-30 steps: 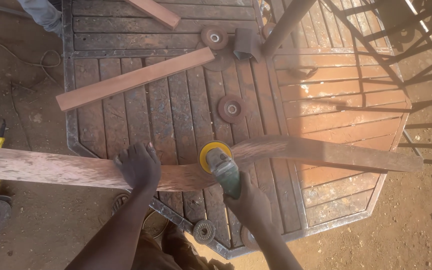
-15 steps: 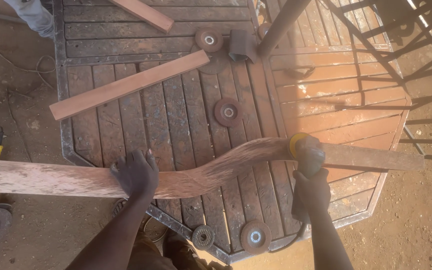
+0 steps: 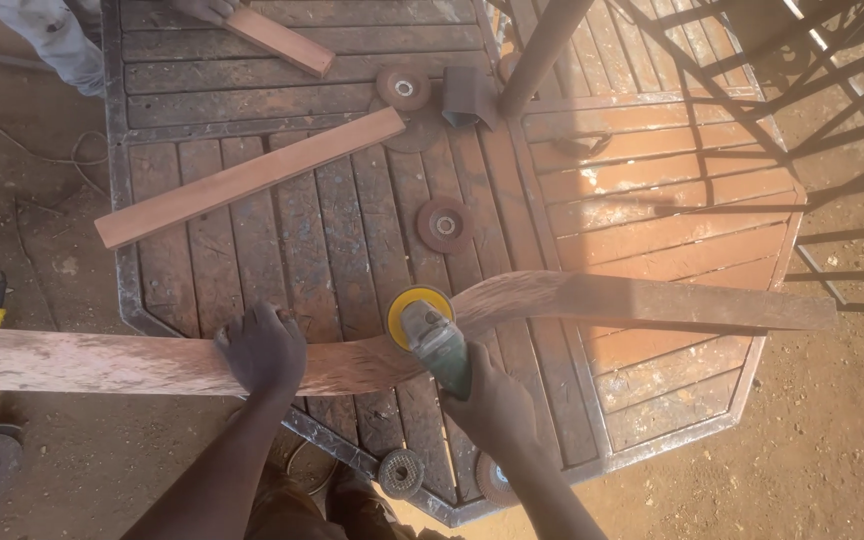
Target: Sanding wooden planks and a curved wooden piece using an angle grinder with a sanding disc
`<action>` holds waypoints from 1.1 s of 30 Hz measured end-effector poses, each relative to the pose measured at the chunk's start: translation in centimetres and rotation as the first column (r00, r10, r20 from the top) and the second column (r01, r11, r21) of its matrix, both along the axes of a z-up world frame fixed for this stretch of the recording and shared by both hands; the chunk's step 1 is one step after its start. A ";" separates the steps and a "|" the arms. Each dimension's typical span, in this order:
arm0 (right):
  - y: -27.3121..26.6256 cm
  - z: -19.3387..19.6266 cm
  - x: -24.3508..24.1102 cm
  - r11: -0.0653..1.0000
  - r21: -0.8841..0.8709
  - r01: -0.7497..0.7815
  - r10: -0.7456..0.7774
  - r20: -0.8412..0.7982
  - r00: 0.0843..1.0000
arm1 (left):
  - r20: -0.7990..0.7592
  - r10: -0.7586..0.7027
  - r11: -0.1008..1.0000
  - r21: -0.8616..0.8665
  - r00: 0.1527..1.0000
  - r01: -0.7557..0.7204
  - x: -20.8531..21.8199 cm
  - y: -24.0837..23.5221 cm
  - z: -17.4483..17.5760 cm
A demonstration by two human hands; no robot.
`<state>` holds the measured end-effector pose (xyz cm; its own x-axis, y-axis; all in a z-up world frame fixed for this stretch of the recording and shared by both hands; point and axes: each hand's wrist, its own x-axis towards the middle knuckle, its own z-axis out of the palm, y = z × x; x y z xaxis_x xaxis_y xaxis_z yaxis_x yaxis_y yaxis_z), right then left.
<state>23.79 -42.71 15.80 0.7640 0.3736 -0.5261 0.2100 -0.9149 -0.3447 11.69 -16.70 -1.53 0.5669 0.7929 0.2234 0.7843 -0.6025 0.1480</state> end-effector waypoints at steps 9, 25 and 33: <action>-7.9 -2.6 9.6 0.878 -0.020 0.479 -0.474 0.103 0.874 | 0.000 -0.005 0.997 0.081 1.000 0.005 0.8 -0.4 2.2; -3.7 -3.6 -0.4 0.960 0.157 0.233 -0.244 0.058 0.968 | -0.135 0.026 0.989 -0.141 0.991 -0.045 0.7 -0.2 1.0; -3.5 1.5 1.2 0.945 -0.084 0.317 -0.316 0.026 0.948 | -0.160 0.048 0.974 -0.211 0.986 -0.081 1.2 -0.1 1.8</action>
<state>25.01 -46.25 17.28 0.8420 0.0657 -0.5355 -0.0914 -0.9609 -0.2615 12.94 -16.83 0.26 0.5270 0.8488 -0.0428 0.8439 -0.5167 0.1448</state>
